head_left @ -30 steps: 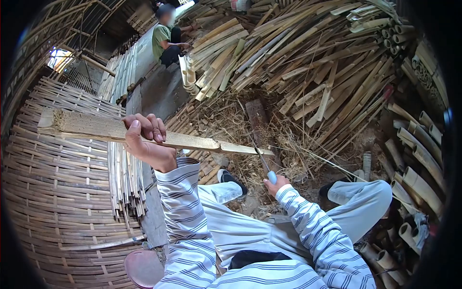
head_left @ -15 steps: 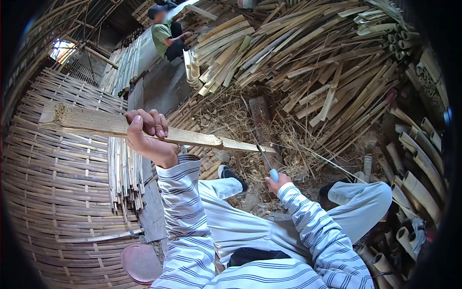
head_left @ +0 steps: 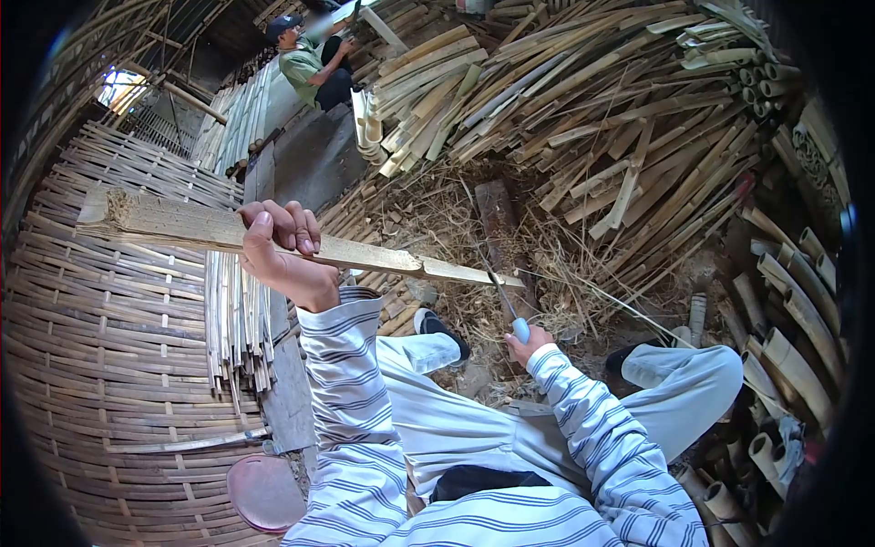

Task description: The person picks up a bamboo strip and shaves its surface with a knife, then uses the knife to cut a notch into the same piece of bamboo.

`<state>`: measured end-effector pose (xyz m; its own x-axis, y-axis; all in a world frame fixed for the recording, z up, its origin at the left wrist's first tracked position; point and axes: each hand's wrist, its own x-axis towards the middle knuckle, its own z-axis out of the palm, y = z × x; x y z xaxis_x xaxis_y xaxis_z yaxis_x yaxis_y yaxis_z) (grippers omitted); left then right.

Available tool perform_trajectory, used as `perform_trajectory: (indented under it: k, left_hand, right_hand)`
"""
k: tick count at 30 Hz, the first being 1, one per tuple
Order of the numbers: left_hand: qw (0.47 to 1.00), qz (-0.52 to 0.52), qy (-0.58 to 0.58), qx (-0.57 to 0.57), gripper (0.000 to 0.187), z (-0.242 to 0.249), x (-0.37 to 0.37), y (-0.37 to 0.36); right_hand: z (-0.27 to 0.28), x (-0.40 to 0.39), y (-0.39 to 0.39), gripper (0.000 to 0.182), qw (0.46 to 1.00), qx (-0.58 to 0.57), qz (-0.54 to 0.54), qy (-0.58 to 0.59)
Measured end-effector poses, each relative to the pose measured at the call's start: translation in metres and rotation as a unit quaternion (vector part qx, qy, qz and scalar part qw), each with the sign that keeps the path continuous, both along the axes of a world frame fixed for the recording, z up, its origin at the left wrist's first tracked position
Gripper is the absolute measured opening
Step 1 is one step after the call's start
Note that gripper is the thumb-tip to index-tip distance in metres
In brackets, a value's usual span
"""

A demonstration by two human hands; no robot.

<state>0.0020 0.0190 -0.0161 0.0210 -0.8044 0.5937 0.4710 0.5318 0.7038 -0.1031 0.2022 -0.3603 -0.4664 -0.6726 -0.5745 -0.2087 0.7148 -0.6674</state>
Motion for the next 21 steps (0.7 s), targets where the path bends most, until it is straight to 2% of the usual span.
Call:
perform_trajectory:
  k: [4, 7, 13, 19, 21]
  left_hand:
    - [1.000, -0.004, 0.000, -0.003, 0.026, -0.001, 0.000, -0.001]
    - [1.000, -0.003, 0.001, -0.003, 0.026, 0.000, 0.000, -0.001]
    - [1.000, -0.004, -0.005, -0.004, 0.025, -0.001, 0.002, -0.001]
    - [1.000, 0.004, -0.011, -0.006, 0.025, 0.000, 0.002, 0.002]
    - [1.000, 0.001, -0.013, -0.008, 0.025, 0.000, 0.001, 0.003]
  right_hand:
    - [0.005, -0.001, 0.001, 0.054, 1.000, 0.004, 0.004, 0.009]
    - [-0.019, 0.001, 0.000, 0.048, 0.996, 0.003, 0.027, 0.084]
    - [0.003, -0.004, 0.002, 0.045, 0.999, 0.017, 0.021, 0.025]
    - [0.011, -0.002, 0.004, 0.047, 0.999, -0.034, -0.018, 0.035]
    - [0.004, -0.008, 0.005, 0.048, 0.997, -0.057, -0.040, -0.024]
